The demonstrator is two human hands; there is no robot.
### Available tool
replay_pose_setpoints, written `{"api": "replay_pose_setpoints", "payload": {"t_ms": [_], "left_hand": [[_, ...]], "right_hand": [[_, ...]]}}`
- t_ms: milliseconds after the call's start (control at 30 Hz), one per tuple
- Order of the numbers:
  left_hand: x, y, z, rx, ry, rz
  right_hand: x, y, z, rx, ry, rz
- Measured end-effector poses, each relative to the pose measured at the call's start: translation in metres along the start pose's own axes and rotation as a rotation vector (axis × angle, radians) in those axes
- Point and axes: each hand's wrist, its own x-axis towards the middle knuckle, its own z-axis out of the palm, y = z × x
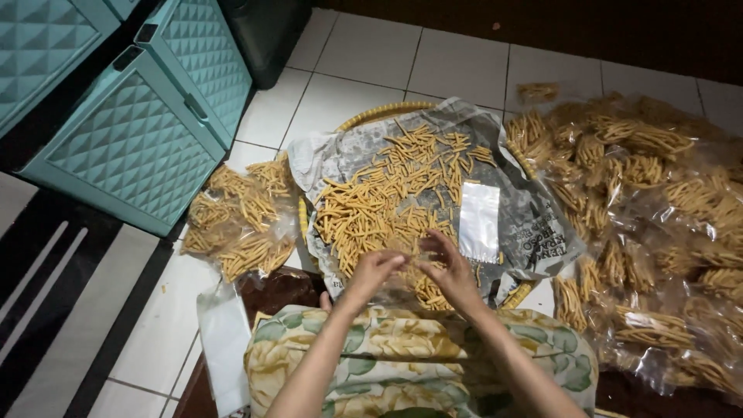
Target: The person sits on the floor and repeatedly picks up small yellow snack sticks from a woven basket lined with newspaper. They separate and bundle the sticks by hand, then place the bundles into clear plastic bags positioned to the left and right of the basket.
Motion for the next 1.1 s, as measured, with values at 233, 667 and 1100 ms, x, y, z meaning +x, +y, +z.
{"api": "replay_pose_setpoints", "payload": {"t_ms": [233,667,1100], "left_hand": [[-0.001,-0.015,0.002,0.163,0.166,0.158],[-0.013,-0.018,0.011,0.571,0.083,0.481],[-0.006,-0.015,0.012,0.499,0.051,0.524]], "right_hand": [[-0.007,0.011,0.006,-0.254,-0.011,-0.052],[-0.008,0.035,-0.002,-0.330,-0.101,-0.243],[0.010,0.085,-0.011,-0.578,-0.148,-0.448]]}}
